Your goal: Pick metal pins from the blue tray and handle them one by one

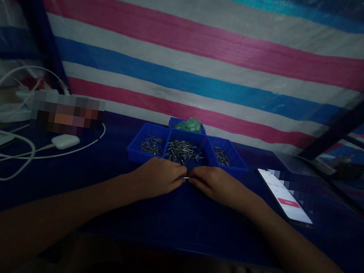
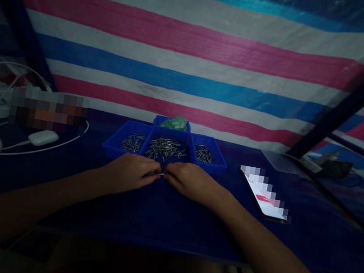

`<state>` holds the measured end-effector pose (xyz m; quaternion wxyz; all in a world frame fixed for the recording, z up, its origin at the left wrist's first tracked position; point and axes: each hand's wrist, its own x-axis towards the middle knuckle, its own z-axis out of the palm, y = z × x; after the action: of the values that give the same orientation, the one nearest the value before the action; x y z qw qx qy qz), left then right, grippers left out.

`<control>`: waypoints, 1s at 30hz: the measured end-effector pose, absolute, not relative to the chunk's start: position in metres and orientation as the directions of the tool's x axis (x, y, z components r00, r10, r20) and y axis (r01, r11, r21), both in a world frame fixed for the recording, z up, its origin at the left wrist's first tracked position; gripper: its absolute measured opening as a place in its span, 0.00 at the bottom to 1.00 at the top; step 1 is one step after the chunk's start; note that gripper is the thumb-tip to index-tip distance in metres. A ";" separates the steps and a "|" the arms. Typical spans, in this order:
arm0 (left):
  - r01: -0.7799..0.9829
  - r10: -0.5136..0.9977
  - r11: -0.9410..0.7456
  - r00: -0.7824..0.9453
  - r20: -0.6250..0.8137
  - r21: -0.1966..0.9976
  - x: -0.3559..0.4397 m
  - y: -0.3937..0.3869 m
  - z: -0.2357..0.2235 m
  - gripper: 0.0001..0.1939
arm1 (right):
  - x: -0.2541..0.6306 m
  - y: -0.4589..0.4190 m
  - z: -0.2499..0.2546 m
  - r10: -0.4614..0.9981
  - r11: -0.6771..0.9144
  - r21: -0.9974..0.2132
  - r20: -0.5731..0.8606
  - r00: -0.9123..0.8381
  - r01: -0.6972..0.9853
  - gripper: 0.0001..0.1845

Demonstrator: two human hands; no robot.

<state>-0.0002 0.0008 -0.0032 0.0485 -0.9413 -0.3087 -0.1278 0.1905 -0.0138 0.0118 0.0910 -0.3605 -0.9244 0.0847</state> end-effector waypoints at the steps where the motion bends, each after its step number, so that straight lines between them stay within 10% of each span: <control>1: 0.591 0.564 -0.807 0.780 0.271 -0.019 0.000 0.001 -0.003 0.08 | 0.190 -0.014 0.011 0.680 0.728 -0.218 0.105 -0.726 0.650 0.09; 30: 0.685 0.669 -0.727 0.721 0.179 -0.042 -0.001 0.001 -0.002 0.12 | 0.194 -0.011 0.009 0.724 0.689 -0.142 0.101 -0.682 0.711 0.08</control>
<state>-0.0014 0.0009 -0.0018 0.0528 -0.9262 -0.3656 -0.0758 0.1943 -0.0110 0.0095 0.0748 -0.3917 -0.9159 0.0454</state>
